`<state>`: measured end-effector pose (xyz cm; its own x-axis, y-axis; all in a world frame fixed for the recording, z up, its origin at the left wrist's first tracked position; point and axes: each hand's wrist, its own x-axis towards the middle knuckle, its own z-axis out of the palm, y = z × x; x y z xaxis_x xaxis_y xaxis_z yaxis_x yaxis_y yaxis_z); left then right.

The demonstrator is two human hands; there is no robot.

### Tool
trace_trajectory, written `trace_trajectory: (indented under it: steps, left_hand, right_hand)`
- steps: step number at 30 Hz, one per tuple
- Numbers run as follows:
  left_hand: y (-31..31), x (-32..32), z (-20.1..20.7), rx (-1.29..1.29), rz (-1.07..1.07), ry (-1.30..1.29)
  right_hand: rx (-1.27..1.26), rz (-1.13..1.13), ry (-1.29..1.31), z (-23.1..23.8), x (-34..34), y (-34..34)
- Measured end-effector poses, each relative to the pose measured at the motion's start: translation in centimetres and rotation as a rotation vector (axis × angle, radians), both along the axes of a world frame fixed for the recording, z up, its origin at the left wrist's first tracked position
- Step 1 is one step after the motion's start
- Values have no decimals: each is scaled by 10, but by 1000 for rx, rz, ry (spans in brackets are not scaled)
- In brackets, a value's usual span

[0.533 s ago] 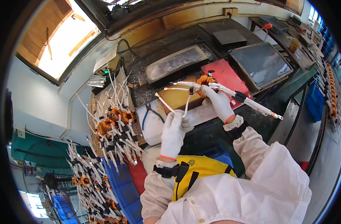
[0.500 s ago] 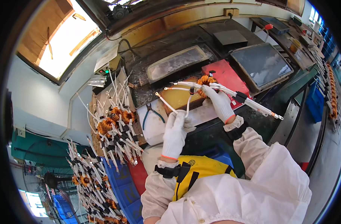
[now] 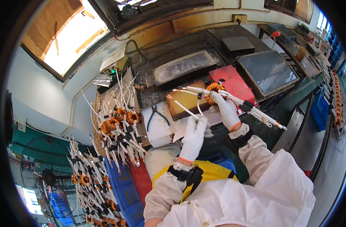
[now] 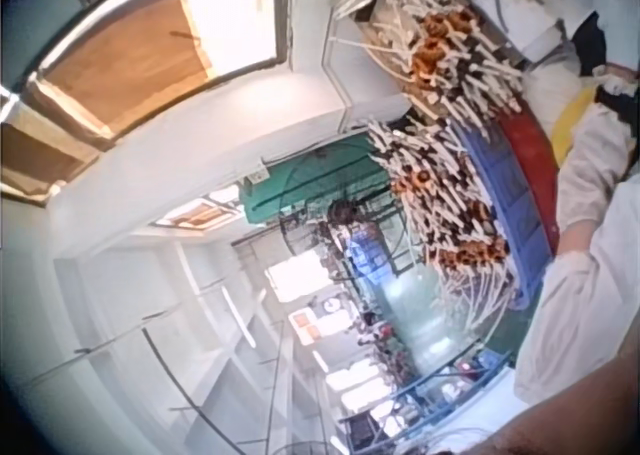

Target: Soldering wire leads of electrical components by dipping them into a solder bath and cleaning them on a sponge.

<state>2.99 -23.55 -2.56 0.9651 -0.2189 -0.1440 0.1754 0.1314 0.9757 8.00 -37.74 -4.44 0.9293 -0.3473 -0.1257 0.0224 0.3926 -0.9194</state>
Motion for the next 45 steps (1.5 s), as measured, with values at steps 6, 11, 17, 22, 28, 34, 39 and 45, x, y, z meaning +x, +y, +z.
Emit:
trace_trajectory:
  steps: [6, 11, 17, 22, 28, 34, 39, 45]
  left_hand:
    - [23, 11, 13, -203, 71, -37]
    - [57, 3, 11, -143, 138, 32]
    - [163, -31, -33, 214, 488, -98]
    - [240, -85, -49, 207, 844, 171]
    - [318, -139, -120, 701, 698, 421]
    - [323, -137, -145, 1228, 102, 818]
    - [339, -109, -152, 1289, -175, 1034]
    - [341, -99, -157, 1439, -361, 1058]
  right_hand:
    - [236, 74, 1, 9, 5, -11]
    - [278, 20, -93, 18, 30, -20]
    - [195, -46, -132, 15, 83, -65]
    - [113, -101, -103, -8, 118, -85]
    - [127, -284, -52, -8, 143, -75]
    - [94, -145, -83, -19, 159, -90]
    - [79, -253, -16, -15, 160, -78]
    - [40, -270, -42, -5, 152, -72]
